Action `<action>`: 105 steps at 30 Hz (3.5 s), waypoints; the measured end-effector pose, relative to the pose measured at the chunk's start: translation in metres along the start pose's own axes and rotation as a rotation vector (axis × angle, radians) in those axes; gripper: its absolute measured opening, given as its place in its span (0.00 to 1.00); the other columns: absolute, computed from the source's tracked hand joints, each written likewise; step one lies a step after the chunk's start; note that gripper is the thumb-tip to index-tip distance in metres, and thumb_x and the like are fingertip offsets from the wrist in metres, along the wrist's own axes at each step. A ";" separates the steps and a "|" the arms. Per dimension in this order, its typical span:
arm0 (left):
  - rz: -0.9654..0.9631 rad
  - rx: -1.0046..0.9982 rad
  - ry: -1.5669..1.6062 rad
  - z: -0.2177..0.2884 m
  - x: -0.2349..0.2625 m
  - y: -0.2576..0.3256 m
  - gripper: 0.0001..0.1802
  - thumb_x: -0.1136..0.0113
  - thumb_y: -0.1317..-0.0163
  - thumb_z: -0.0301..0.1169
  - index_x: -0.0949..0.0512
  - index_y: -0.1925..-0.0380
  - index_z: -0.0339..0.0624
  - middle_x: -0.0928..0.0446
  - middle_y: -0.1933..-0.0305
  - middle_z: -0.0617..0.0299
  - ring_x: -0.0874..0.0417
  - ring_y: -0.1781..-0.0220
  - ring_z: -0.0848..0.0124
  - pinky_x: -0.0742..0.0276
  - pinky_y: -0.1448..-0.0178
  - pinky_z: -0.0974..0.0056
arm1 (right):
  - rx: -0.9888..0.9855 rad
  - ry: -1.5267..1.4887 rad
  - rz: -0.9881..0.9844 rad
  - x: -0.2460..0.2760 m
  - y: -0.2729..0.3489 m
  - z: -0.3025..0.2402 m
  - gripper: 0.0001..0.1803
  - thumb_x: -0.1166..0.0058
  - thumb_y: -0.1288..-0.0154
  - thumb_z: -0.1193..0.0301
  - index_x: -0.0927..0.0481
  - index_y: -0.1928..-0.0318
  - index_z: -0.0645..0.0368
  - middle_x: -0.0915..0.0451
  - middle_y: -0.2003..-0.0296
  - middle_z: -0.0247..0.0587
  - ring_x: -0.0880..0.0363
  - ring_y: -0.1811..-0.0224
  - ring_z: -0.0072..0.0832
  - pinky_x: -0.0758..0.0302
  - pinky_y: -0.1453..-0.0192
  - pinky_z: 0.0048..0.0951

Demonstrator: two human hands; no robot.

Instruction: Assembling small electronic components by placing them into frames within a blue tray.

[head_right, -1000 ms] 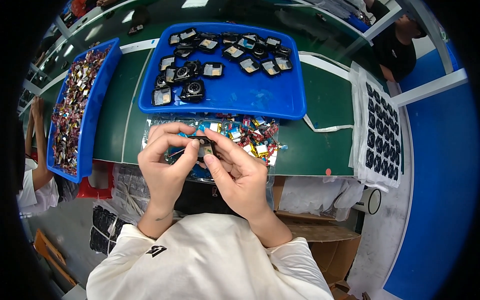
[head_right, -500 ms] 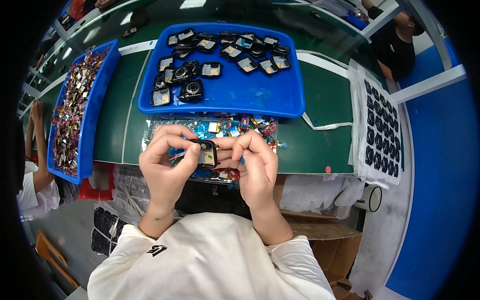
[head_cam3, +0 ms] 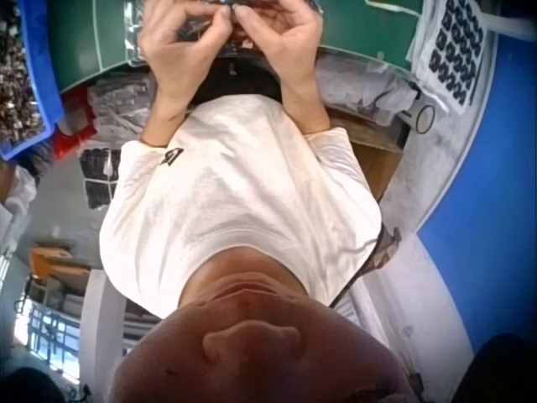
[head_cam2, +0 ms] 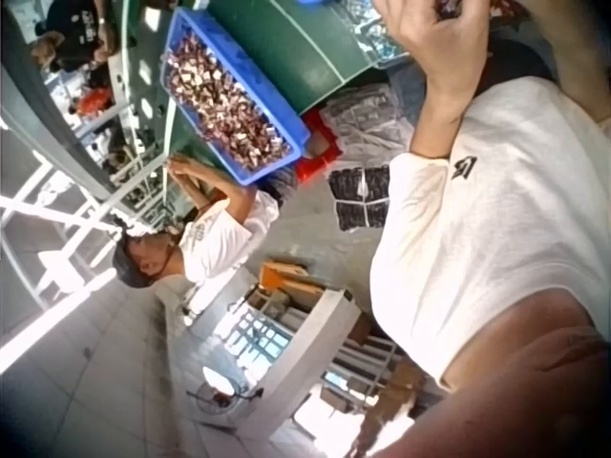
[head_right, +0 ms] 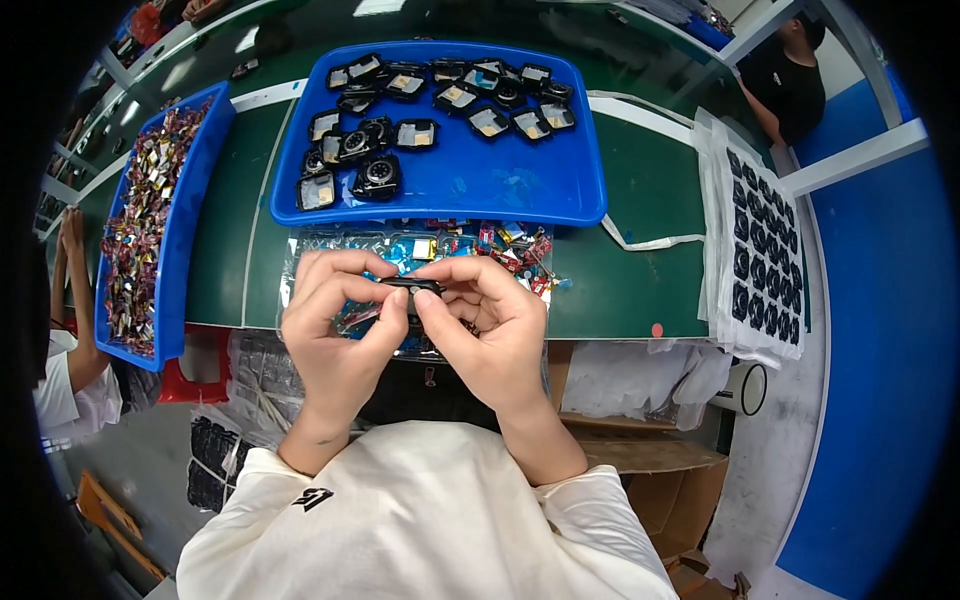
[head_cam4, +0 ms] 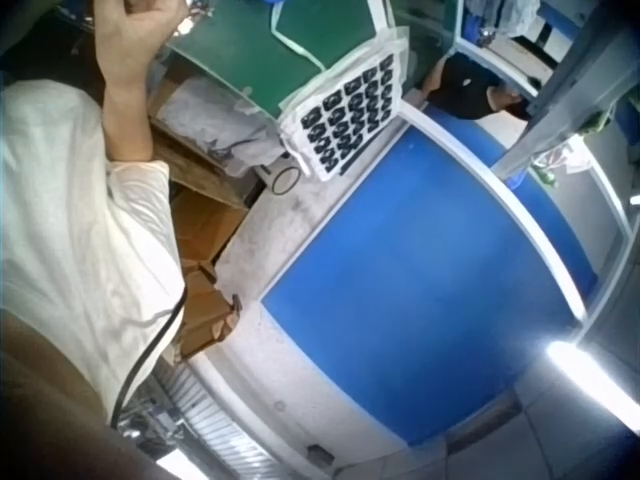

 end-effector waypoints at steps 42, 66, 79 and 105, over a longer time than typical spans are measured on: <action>-0.258 0.634 0.844 -0.022 -0.010 0.014 0.06 0.36 0.45 0.18 0.22 0.68 0.29 0.20 0.67 0.57 0.19 0.64 0.77 0.22 0.60 0.74 | 0.350 0.132 -0.022 0.006 0.001 -0.012 0.11 0.44 0.50 0.89 0.24 0.64 0.70 0.19 0.61 0.53 0.19 0.56 0.32 0.20 0.54 0.28; -0.068 0.483 0.566 -0.042 0.012 -0.001 0.11 0.34 0.47 0.24 0.19 0.63 0.35 0.20 0.69 0.62 0.27 0.69 0.80 0.32 0.61 0.73 | 0.092 0.422 -0.212 0.025 -0.164 -0.060 0.03 0.39 0.45 0.81 0.20 0.69 0.66 0.17 0.70 0.43 0.18 0.68 0.23 0.23 0.61 0.22; -0.040 0.464 0.530 -0.043 0.029 0.001 0.10 0.37 0.46 0.22 0.20 0.62 0.33 0.20 0.71 0.64 0.24 0.70 0.81 0.30 0.64 0.75 | 0.053 1.099 0.619 0.220 -0.297 0.007 0.11 0.35 0.53 0.66 0.14 0.71 0.59 0.16 0.74 0.42 0.17 0.69 0.31 0.24 0.59 0.29; -0.245 0.123 -0.017 -0.028 0.014 0.002 0.10 0.32 0.56 0.22 0.17 0.70 0.41 0.22 0.73 0.63 0.26 0.69 0.70 0.33 0.66 0.68 | 0.530 1.034 -0.059 0.045 -0.024 -0.031 0.10 0.40 0.48 0.75 0.18 0.63 0.63 0.21 0.62 0.46 0.26 0.58 0.38 0.28 0.56 0.34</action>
Point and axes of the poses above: each hand's wrist, its own y-axis away from the middle knuckle, its own x-axis out of the back of the hand, z = x × y, the point moved 5 cm from there along -y, towards the middle knuckle
